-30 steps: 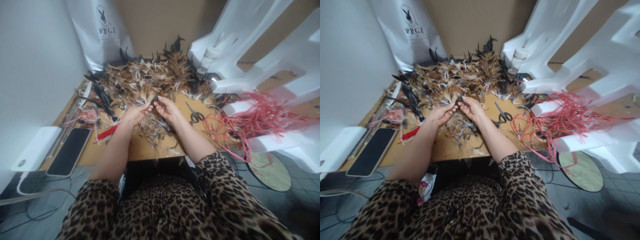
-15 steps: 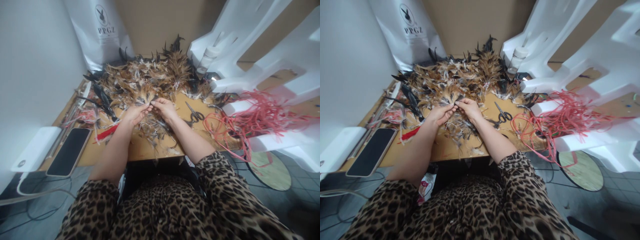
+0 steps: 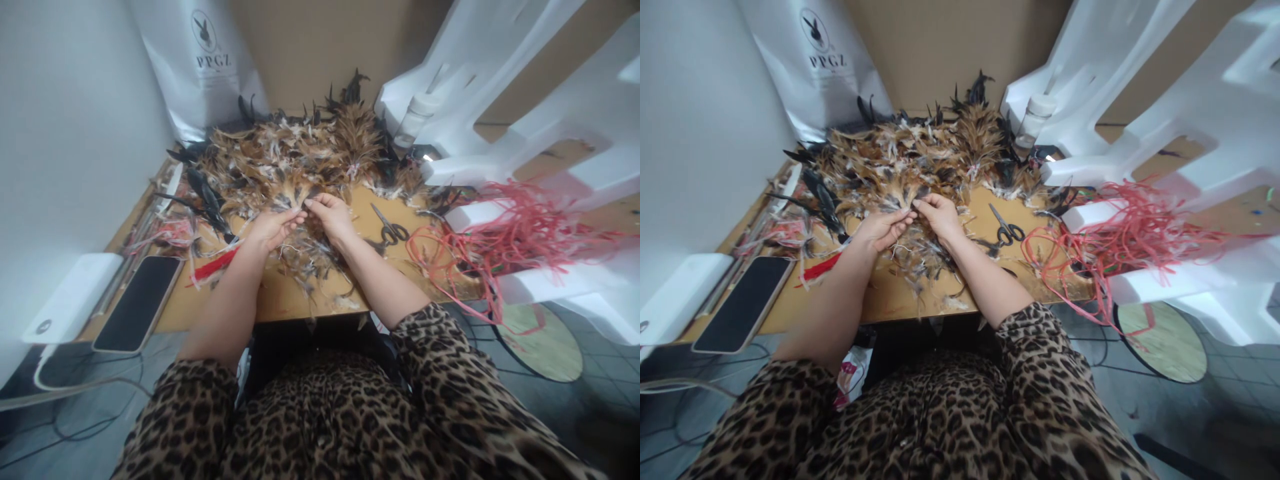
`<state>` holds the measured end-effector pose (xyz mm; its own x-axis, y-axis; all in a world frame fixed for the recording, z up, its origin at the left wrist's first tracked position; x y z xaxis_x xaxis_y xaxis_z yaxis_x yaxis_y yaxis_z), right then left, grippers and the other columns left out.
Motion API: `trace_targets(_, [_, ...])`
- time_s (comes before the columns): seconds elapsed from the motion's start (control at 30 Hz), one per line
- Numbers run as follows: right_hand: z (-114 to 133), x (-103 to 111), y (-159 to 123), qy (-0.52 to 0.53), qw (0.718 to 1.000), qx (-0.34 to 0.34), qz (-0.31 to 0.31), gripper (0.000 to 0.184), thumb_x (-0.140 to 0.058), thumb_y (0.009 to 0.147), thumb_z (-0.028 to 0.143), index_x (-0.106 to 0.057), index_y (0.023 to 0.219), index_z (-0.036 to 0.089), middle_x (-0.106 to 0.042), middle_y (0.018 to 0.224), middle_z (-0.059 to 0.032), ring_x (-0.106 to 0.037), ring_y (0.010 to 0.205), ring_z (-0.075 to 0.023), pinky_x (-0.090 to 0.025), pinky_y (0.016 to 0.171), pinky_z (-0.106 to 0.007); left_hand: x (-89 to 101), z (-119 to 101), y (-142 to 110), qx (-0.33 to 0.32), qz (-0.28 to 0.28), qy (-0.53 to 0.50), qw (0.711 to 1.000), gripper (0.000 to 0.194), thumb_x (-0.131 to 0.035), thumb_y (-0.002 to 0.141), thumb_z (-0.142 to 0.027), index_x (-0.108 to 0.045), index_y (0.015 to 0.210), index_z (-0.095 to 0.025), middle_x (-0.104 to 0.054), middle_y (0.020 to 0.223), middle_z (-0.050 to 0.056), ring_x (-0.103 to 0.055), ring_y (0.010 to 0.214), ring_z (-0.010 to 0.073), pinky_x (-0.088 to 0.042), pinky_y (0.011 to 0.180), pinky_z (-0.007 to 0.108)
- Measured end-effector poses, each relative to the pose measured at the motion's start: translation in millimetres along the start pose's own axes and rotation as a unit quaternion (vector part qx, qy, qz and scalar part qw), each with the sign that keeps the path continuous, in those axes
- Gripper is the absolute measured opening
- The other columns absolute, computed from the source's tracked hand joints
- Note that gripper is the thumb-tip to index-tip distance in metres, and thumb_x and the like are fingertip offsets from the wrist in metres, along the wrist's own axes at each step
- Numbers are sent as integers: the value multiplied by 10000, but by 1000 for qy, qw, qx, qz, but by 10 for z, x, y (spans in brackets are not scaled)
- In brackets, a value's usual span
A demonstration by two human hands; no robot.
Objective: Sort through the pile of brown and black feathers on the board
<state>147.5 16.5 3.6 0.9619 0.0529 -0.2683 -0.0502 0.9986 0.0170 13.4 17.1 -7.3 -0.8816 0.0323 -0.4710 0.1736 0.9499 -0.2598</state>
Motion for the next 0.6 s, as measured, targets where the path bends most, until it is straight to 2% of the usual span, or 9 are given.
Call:
trace_targets(0.37, [-54, 16, 21, -25, 999, 27, 15, 243, -693, 621, 339, -523, 642, 167, -528, 528, 67, -423, 482, -46, -335, 498, -182, 45, 51, 41, -52, 2, 46, 998, 125, -728, 641, -116, -661, 718, -44, -666, 625, 63, -587, 503, 53, -454, 482, 126])
trace_targets(0.6, [-37, 9, 9, -25, 999, 34, 14, 227, -691, 619, 328, -537, 657, 167, -535, 545, 65, -424, 488, -43, -341, 503, -180, 29, 40, 25, -38, -5, 51, 998, 133, -737, 628, -116, -658, 709, -47, -667, 638, 72, -583, 506, 52, -458, 504, 138])
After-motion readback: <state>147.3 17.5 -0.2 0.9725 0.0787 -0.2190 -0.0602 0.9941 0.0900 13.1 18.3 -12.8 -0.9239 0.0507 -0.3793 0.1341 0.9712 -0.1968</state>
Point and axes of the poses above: each hand's wrist, its own y-axis towards the middle knuckle, its own x-axis out of the back of the hand, z = x × y, the point moved 1 cm from there along y, towards the middle knuckle
